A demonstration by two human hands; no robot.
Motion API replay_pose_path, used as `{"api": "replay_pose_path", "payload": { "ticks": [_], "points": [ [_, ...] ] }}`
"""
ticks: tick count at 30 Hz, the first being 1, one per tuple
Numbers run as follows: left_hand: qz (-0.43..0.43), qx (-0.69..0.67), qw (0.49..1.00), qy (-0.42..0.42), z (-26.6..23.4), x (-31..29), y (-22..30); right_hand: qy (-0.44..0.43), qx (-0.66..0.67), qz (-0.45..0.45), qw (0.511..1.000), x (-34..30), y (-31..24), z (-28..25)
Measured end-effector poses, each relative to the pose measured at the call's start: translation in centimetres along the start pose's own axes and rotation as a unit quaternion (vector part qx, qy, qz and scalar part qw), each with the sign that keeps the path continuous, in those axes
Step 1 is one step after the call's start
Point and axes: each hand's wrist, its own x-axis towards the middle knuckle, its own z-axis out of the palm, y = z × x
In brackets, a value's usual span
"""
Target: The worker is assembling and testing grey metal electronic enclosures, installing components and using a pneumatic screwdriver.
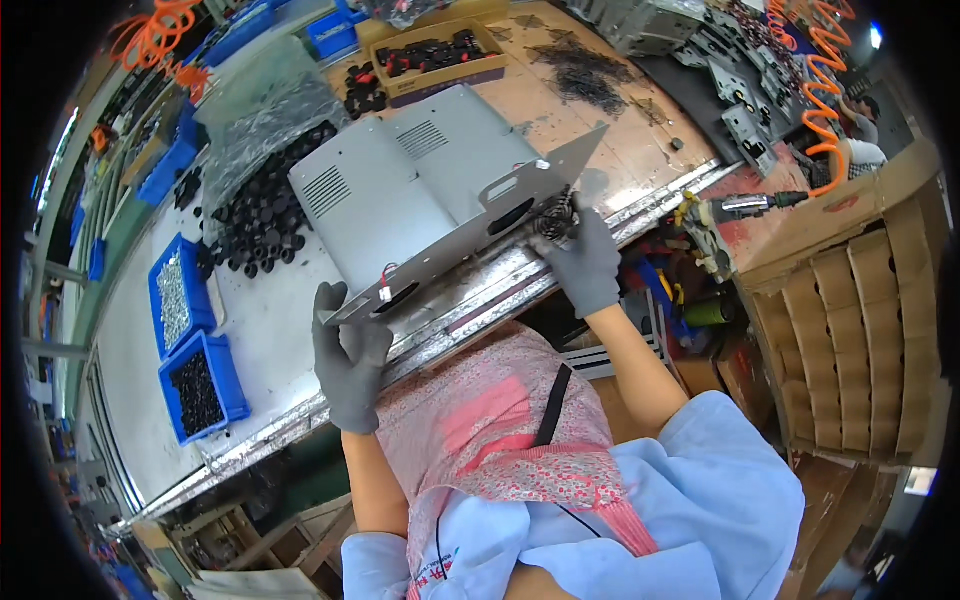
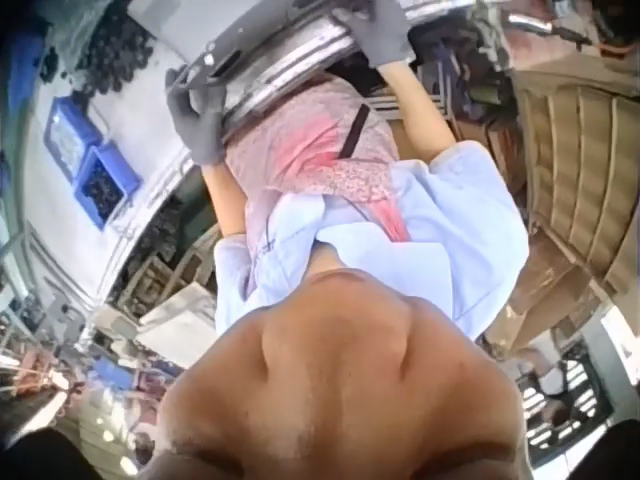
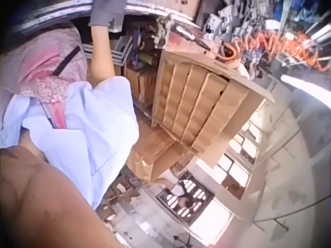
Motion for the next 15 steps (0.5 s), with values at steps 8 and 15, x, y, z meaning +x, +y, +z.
{"api": "replay_pose_path", "payload": {
  "ticks": [8,15],
  "points": [
    [-0.005,0.008,0.990,0.143,-2.0,-3.9,-1.1,0.089,0.118,-0.032,0.989,-3.4,-2.6,0.5],
    [-0.047,-0.007,0.994,0.097,1.0,-3.7,-1.0,-0.130,0.161,-0.164,0.964,-7.1,-8.7,4.9]
  ]
}}
